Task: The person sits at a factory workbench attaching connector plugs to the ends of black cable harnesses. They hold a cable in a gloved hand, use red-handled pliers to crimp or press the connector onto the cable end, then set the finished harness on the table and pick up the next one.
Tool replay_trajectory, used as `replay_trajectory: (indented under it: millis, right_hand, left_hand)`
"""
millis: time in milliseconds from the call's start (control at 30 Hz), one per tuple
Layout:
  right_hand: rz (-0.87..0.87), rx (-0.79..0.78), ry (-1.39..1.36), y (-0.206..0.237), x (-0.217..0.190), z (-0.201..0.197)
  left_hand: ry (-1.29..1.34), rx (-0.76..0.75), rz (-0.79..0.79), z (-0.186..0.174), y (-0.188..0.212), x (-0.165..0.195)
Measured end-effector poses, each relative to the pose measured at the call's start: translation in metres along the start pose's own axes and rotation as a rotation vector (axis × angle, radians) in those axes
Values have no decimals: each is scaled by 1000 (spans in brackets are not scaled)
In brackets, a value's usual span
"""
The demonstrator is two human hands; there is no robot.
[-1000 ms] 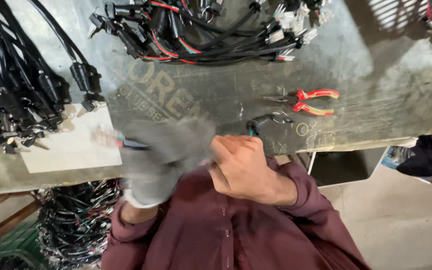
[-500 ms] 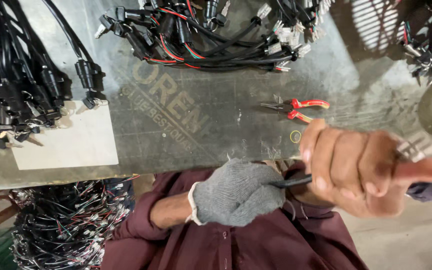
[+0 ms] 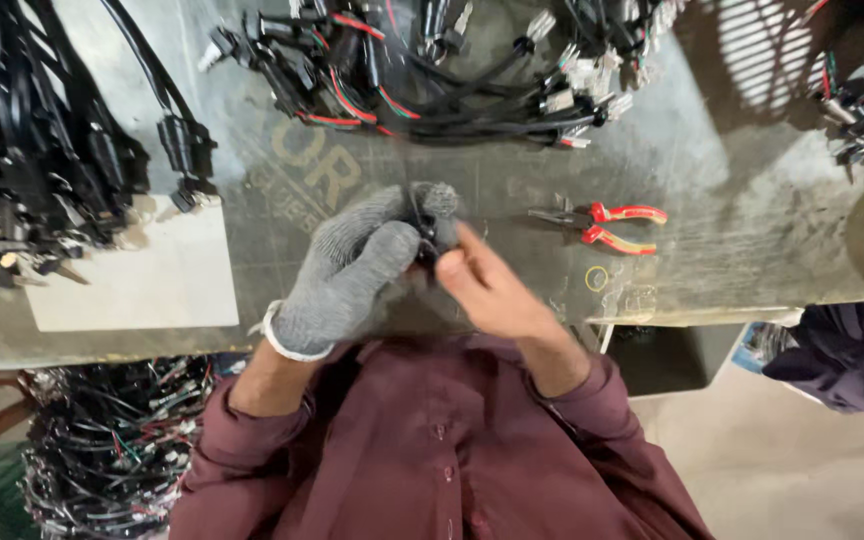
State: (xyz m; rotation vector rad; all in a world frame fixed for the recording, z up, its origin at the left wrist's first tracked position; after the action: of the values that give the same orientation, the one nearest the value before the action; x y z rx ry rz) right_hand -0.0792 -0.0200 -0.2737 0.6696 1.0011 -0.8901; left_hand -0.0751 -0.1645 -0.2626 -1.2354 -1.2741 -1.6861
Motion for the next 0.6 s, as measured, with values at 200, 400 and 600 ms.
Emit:
replay_trajectory:
  millis: [200, 400, 600]
  right_hand:
    - [-60, 189, 525, 33, 30, -34]
    - [-233, 11, 521, 25, -1, -14]
    - [-311, -8, 596, 32, 5, -18]
  left_hand:
    - [-16, 298, 168, 4, 10, -23]
    - [-366, 361, 309, -3, 26, -16]
    - [-617, 273, 214, -1, 20, 14]
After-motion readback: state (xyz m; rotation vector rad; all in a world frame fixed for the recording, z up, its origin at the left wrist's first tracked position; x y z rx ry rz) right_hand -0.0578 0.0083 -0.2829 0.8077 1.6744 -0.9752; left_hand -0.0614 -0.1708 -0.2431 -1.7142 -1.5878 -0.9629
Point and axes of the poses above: each hand's wrist, its own y-axis away from the middle knuckle, its own z-axis out of the palm, x = y × z, the point moved 7 cm from there along -y, towards the middle knuckle, and after that the axes turned 13 degrees about -y, right-handed, at the moved point
